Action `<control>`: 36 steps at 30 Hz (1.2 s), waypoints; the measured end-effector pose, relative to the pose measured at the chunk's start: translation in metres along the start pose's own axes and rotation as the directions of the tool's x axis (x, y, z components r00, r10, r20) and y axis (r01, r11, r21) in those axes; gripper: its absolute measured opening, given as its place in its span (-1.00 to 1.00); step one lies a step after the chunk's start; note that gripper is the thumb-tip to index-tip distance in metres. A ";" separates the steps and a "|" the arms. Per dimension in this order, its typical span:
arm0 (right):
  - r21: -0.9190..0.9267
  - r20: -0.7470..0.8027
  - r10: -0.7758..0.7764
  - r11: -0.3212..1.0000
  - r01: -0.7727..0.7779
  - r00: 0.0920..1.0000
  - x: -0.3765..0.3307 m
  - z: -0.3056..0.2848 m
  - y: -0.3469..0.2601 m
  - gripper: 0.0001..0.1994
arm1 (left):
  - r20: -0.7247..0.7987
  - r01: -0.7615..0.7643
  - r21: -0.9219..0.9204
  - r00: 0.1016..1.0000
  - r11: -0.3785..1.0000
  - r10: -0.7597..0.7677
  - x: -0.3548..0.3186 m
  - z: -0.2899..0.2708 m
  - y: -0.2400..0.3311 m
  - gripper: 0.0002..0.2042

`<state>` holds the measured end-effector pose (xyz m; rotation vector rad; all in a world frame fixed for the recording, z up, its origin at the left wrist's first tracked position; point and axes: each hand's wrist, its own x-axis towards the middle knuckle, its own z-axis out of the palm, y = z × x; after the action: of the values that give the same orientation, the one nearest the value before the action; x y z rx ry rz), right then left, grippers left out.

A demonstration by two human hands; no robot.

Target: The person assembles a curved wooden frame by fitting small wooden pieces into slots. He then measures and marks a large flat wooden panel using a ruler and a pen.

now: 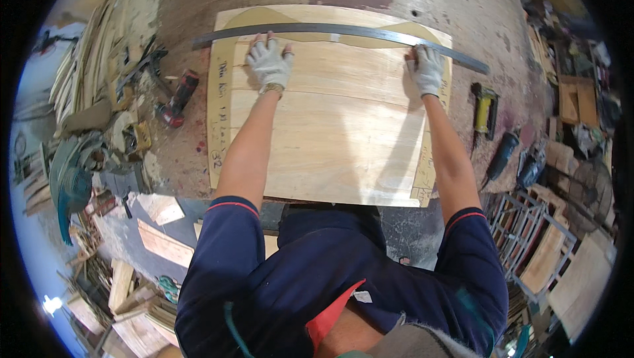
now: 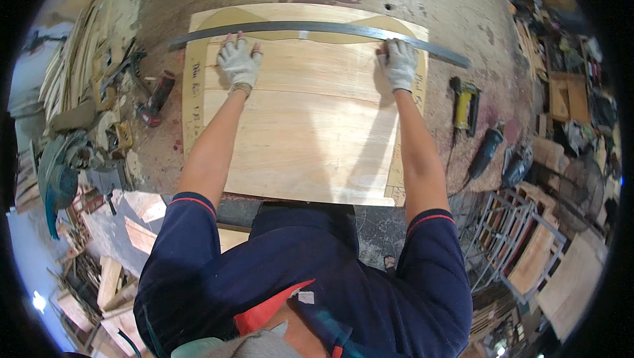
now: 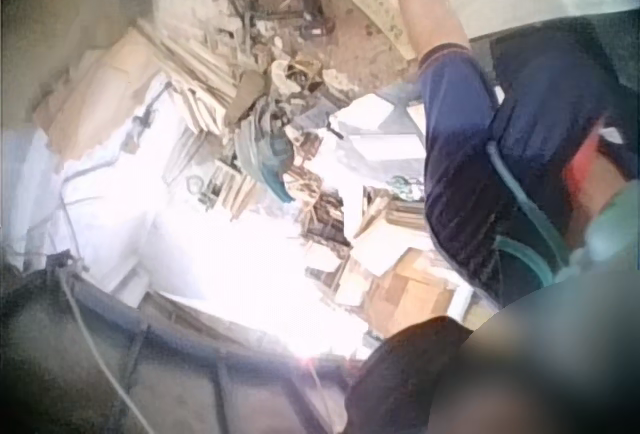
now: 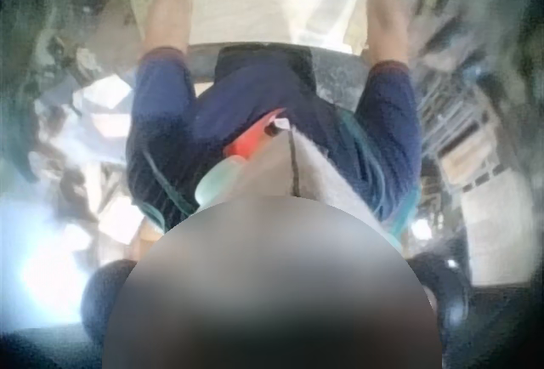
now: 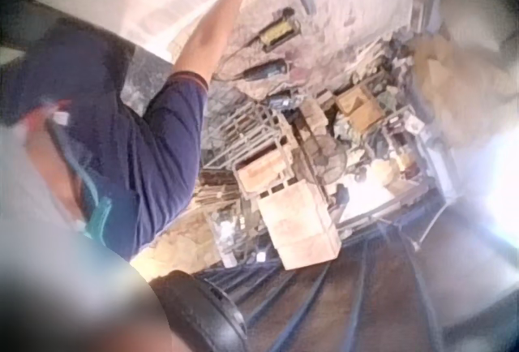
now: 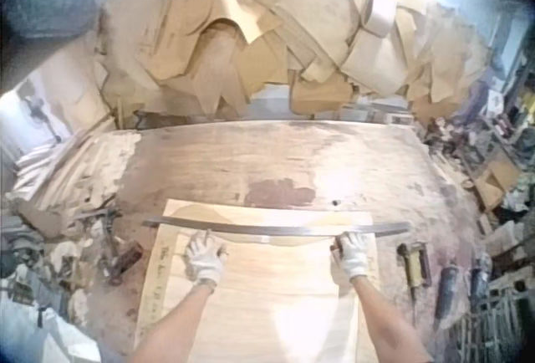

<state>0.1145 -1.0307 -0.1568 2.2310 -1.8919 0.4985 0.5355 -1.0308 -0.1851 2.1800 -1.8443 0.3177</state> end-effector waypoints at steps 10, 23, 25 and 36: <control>0.044 -0.050 -0.021 0.999 0.024 0.999 0.002 0.003 -0.001 -0.70 | 0.172 0.053 0.023 0.983 0.998 -0.056 0.001 0.001 0.003 -0.26; 0.079 -0.051 -0.005 0.997 0.009 0.999 0.001 0.008 0.001 -0.69 | 0.140 0.038 0.112 0.989 0.993 -0.053 0.001 -0.002 0.005 -0.26; 0.067 -0.022 0.002 0.998 -0.001 1.000 0.001 0.009 0.003 -0.68 | 0.118 0.034 0.111 0.992 0.993 -0.048 0.002 -0.002 0.003 -0.25; 0.060 0.026 0.041 0.997 -0.042 0.999 0.000 0.008 0.001 -0.59 | 0.128 0.001 0.049 0.992 0.999 -0.007 0.002 0.001 0.003 -0.29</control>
<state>0.1147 -1.0339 -0.1646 2.2496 -1.9645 0.5447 0.5332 -1.0338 -0.1848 2.2853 -1.9178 0.2285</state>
